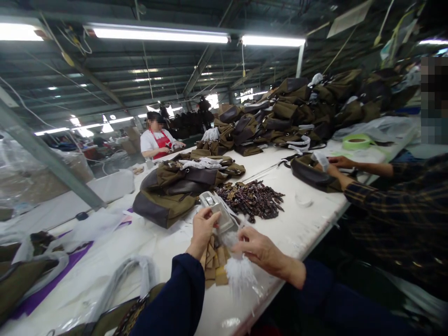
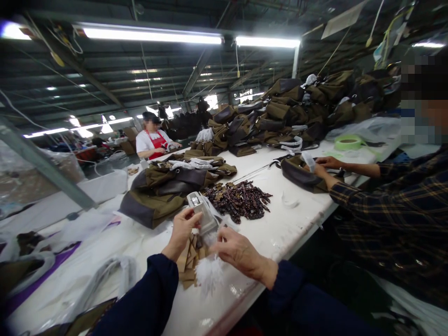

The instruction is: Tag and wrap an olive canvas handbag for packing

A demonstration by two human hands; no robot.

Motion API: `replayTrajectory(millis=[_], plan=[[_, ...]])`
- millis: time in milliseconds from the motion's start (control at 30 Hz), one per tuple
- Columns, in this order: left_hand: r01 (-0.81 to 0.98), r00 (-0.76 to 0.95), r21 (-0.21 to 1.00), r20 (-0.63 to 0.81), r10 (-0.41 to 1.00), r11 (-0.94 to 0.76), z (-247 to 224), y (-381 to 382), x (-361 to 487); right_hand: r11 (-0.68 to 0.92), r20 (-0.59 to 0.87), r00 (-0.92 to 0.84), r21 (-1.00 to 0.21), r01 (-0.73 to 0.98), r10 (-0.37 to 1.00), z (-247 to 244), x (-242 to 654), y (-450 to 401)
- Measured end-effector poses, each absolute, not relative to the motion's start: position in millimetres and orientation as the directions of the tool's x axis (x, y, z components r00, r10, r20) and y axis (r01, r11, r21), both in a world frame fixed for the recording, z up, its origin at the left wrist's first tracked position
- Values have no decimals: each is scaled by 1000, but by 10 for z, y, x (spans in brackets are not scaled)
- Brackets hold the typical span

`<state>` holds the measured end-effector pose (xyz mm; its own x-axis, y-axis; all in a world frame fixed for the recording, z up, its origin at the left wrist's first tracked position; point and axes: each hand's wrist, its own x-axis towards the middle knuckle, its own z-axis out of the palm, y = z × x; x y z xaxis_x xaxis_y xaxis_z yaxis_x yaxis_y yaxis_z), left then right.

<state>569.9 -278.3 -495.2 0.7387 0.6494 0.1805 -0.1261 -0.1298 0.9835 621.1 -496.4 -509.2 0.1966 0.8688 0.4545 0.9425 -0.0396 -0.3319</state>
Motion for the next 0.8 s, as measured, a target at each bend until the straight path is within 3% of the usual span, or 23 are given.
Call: replayTrajectory(millis=[100, 200, 300, 433, 500, 633, 800], plan=[[-137, 738, 984, 178, 651, -114, -4910, -2783, 5709, 48, 589, 168, -334, 941, 791, -4863, 6048, -5088], [-142, 736, 985, 174, 654, -102, -4884, -2771, 5716, 139, 616, 100, -328, 935, 781, -4750, 5880, -5147], [-144, 737, 986, 164, 656, -85, -4867, -2740, 5728, -49, 448, 242, -400, 915, 860, -4745, 5758, -5151], [-152, 737, 986, 159, 657, -68, -4844, -2696, 5746, -342, -57, 374, -553, 760, 925, -4829, 5782, -5125], [-155, 738, 986, 157, 656, -62, -4831, -2683, 5751, -442, -191, 408, -553, 707, 893, -4924, 5871, -5094], [-152, 747, 987, 146, 648, -47, -4813, -2666, 5754, -599, -231, 563, -463, 654, 794, -5162, 6089, -4960], [-141, 763, 989, 141, 631, -51, -4809, -2643, 5751, -623, -133, 644, -457, 635, 753, -5318, 6282, -4678]])
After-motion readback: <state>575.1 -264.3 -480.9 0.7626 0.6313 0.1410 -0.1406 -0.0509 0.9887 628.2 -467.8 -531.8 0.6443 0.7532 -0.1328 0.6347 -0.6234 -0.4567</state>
